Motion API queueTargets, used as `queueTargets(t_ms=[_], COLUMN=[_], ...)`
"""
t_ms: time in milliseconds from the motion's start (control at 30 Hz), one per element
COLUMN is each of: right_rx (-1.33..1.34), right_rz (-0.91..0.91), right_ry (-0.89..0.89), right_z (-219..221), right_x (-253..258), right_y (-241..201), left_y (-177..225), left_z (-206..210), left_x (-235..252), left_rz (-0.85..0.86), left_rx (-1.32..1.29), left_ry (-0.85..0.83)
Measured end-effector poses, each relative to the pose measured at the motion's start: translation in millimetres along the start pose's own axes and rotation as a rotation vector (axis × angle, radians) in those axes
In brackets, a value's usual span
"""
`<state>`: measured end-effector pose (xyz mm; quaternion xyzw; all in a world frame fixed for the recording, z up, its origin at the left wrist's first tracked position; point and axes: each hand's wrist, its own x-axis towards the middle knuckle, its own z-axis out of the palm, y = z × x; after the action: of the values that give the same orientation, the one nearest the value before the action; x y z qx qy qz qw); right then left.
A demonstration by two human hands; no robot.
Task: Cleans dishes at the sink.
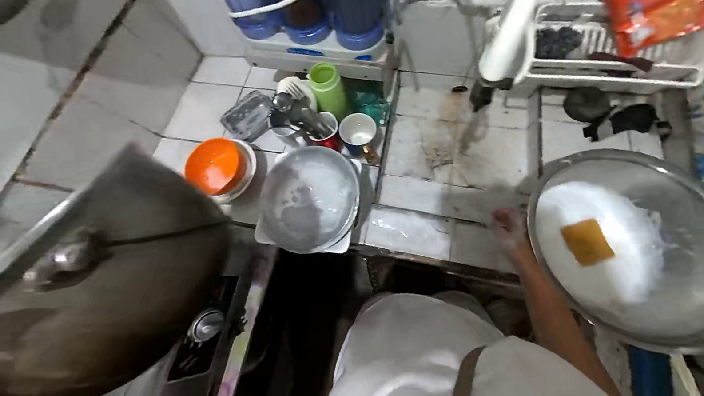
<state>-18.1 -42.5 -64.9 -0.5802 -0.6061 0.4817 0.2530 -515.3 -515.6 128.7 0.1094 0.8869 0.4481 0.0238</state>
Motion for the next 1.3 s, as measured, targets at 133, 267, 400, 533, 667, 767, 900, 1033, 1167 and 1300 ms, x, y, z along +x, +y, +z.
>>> queueTargets(t_ms=[133,267,400,533,667,767,900,1033,1167,1300], right_rx=[0.088,0.259,0.312,0.371,0.481,0.618,0.584,0.278,0.063,-0.103], right_rz=[0.141,0.359,0.102,-0.104,-0.043,-0.036,-0.034,-0.069,-0.133,-0.125], right_ry=[-0.114,-0.285,-0.238,-0.061,-0.186,-0.208,-0.245,-0.136,-0.019,0.033], right_z=[-51,-54,-54,-51,-35,-9,10,13,9,5], right_x=[-13,-22,19,105,165,196,199,201,187,179], right_y=[7,-13,-57,-116,-174,-186,-193,-198,-209,-218], left_y=[168,230,244,227,207,191,158,139,125,117], left_z=[145,254,341,394,420,428,437,437,440,441], left_x=[-54,-87,-129,-166,-184,-183,-188,-197,-200,-204], left_rz=[0.778,1.114,1.162,1.307,1.439,1.476,1.523,1.537,1.544,1.552], left_rx=[-0.223,-0.209,-0.118,0.007,-0.032,-0.109,-0.191,-0.23,-0.23,-0.156], left_ry=[-0.128,-0.311,-0.508,-0.54,-0.441,-0.347,-0.249,-0.214,-0.266,-0.322])
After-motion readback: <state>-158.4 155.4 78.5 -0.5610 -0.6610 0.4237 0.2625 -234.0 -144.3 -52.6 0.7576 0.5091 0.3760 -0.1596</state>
